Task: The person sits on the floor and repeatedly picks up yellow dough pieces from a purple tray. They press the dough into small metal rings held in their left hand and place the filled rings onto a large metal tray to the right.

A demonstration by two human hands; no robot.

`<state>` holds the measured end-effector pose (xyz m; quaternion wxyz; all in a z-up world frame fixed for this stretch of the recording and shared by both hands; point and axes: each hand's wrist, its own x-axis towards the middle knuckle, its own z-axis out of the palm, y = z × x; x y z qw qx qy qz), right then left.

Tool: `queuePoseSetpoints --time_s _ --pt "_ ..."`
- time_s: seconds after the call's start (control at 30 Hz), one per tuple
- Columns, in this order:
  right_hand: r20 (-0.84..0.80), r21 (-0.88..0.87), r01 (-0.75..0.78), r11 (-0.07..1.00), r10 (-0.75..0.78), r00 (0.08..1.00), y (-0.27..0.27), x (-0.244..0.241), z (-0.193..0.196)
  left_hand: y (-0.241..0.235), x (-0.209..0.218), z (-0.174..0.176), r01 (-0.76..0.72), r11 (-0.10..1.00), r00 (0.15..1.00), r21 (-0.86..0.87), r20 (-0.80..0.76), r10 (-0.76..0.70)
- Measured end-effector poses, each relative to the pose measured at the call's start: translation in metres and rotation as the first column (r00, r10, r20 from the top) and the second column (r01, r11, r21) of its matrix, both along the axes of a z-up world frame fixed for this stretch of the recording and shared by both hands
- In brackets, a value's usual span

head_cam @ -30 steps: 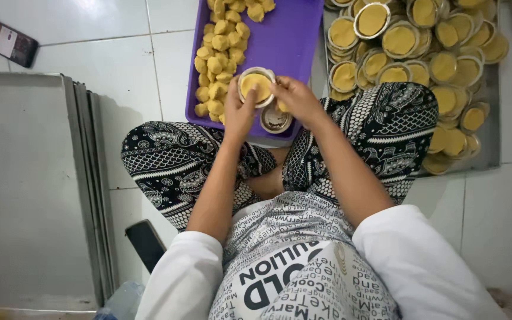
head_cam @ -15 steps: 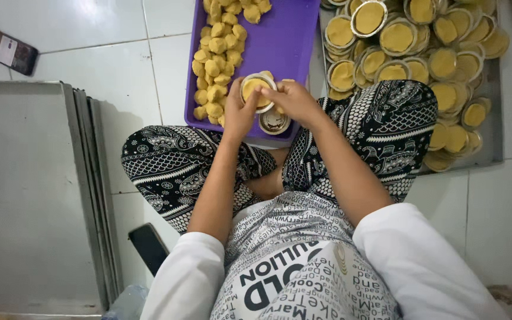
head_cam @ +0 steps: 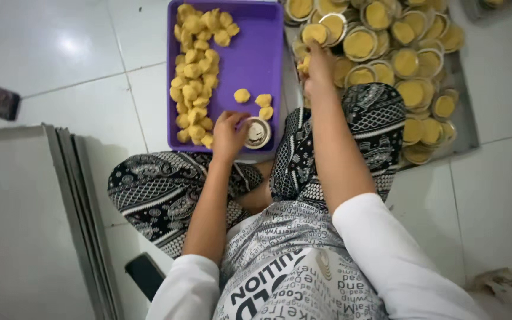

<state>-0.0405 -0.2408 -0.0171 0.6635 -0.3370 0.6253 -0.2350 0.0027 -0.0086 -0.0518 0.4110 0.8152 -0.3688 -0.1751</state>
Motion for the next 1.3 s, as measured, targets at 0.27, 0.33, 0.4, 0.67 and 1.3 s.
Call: queuePoseSetpoints --time_s 0.27,0.33,0.4,0.67,1.3 --pt "0.117 0.159 0.125 0.979 -0.145 0.983 -0.008 -0.004 -0.029 -0.002 -0.001 0.004 -0.092 0.985 0.994 0.145 -0.043 0.099" --pt "0.232 0.159 0.103 0.982 -0.139 0.963 0.001 -0.004 -0.053 0.000 -0.002 0.004 -0.128 0.974 0.990 0.187 -0.027 0.136" --pt "0.493 -0.076 -0.134 0.988 0.154 0.856 0.028 -0.009 -0.032 0.004 -0.005 0.021 -0.220 0.958 0.968 0.183 -0.082 0.238" --pt "0.016 -0.501 -0.664 0.556 0.772 0.635 0.105 -0.023 0.022 0.006 0.003 0.012 -0.499 0.864 0.711 -0.061 -0.599 0.368" --pt "0.082 -0.551 -0.666 0.503 0.827 0.556 0.127 -0.022 0.020 -0.003 -0.014 0.053 -0.383 0.877 0.879 -0.290 -0.407 0.249"
